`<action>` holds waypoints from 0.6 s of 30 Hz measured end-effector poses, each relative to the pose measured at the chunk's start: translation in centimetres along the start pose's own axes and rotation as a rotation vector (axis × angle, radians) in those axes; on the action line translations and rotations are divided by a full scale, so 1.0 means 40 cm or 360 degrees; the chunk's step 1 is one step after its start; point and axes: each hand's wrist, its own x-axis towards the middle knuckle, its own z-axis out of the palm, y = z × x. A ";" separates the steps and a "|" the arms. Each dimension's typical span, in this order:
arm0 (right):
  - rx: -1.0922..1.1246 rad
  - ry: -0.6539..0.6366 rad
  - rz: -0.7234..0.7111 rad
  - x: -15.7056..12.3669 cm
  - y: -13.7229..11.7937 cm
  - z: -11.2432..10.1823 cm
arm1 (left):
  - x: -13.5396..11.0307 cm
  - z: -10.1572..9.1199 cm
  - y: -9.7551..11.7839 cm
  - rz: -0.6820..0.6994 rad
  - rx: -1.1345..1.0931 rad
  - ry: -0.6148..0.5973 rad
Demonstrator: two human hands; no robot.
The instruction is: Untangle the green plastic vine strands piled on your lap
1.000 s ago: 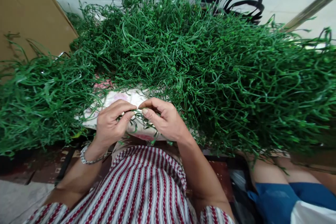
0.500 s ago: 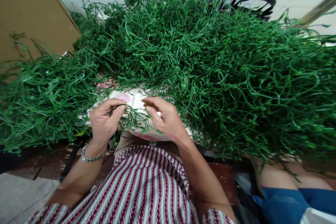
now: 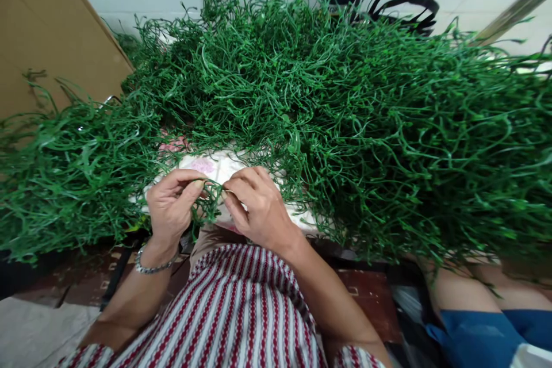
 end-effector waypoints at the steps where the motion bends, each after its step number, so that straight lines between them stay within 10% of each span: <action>1: 0.0073 0.0002 0.0006 0.001 0.005 0.004 | 0.002 -0.002 0.000 0.0031 0.0000 -0.0014; 10: 0.0081 -0.0165 0.0068 0.016 -0.002 -0.028 | 0.028 -0.026 0.076 0.0510 0.0368 -0.0442; 18: 0.0015 -0.0367 0.0161 0.042 -0.013 -0.031 | 0.020 -0.024 0.075 0.1007 0.0750 -0.0332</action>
